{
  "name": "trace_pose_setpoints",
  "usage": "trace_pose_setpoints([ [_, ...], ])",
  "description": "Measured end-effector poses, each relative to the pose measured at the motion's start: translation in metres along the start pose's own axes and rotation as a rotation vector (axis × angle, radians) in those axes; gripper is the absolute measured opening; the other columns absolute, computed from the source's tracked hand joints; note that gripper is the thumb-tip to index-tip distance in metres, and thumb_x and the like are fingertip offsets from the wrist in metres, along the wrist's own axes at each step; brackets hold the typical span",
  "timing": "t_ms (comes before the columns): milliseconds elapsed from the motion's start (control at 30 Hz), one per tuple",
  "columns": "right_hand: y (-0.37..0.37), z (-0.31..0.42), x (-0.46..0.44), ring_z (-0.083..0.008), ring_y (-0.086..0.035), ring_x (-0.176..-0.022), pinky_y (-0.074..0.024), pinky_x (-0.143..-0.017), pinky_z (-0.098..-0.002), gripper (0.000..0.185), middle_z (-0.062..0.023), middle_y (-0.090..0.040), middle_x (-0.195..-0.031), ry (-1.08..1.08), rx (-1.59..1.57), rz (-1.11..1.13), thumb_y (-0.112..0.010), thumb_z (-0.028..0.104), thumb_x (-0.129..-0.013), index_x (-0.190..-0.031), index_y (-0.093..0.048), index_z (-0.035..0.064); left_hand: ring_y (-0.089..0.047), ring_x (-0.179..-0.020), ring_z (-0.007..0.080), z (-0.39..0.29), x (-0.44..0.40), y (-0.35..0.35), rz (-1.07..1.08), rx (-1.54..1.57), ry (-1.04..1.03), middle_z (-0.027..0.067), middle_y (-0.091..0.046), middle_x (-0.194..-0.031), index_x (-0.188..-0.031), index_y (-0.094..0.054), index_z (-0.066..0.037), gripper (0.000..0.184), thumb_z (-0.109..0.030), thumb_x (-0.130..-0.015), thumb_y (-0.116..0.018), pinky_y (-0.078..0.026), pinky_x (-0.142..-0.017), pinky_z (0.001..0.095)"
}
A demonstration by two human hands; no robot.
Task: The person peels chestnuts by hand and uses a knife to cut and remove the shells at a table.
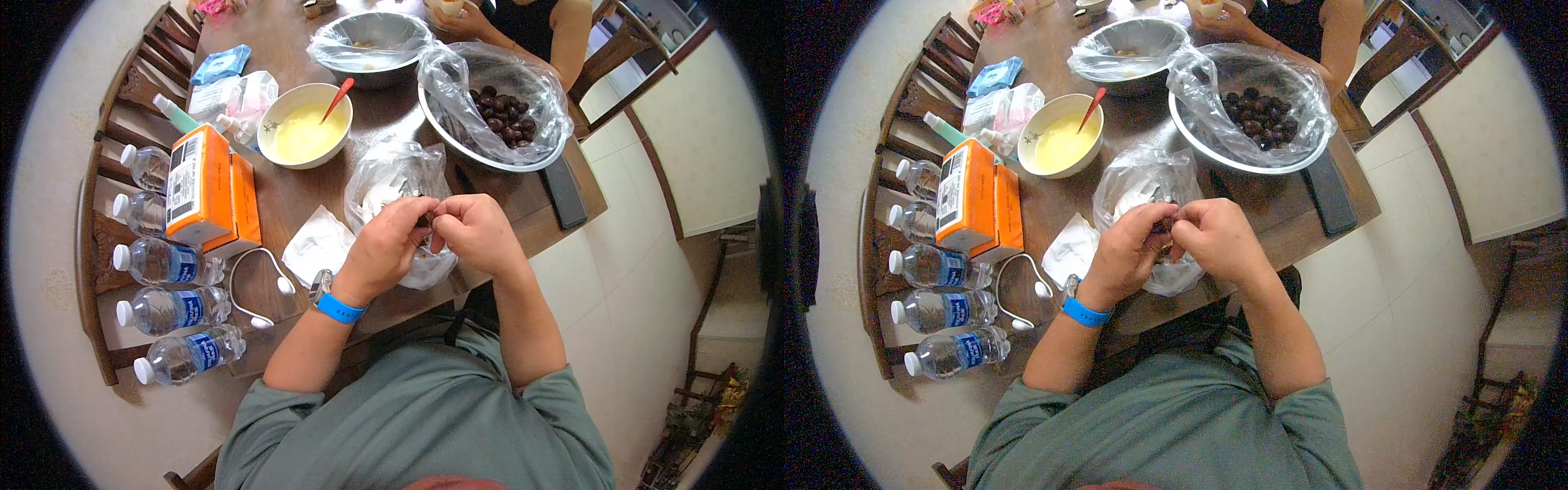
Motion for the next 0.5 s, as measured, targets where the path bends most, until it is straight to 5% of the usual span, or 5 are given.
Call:
trace_pose_setpoints([
  [267, 0.0, -0.011, -0.006, -0.0138, -0.062, -0.056, -0.0491, -0.055, -0.0291, 0.025, -0.0114, -0.066, -0.063, 0.018, 0.076, -0.059, -0.054, 0.014, -0.078, -0.079, -0.068, -0.0058, -0.062, -0.097, 0.0329, 0.002, 0.002, -0.003, 0.025, -0.035, -0.001, 0.0176, -0.063, -0.106, -0.114, -0.057, -0.003, 0.036, 0.003, -0.079, -0.064, -0.051, -0.083, 0.0368],
  [500, 0.0, -0.016, -0.003, -0.0102, -0.054, -0.051, -0.0423, -0.047, -0.0263, 0.021, -0.0036, -0.06, -0.06, -0.028, -0.221, 0.031, -0.053, 0.014, -0.082, -0.072, -0.064, -0.0011, -0.063, -0.094, 0.0244, 0.01, 0.005, -0.006, 0.026, 0.231, 0.202, 0.0149, -0.064, -0.102, -0.117, -0.054, -0.001, 0.028, 0.002, -0.089, -0.055, -0.05, -0.08, 0.0321],
])
Point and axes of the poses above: each hand's wrist, its own x-axis away from the middle knuckle, its own y-axis out of the back of the hand, z = x × y, the point moved 7 cm from there along -x, towards the middle knuckle
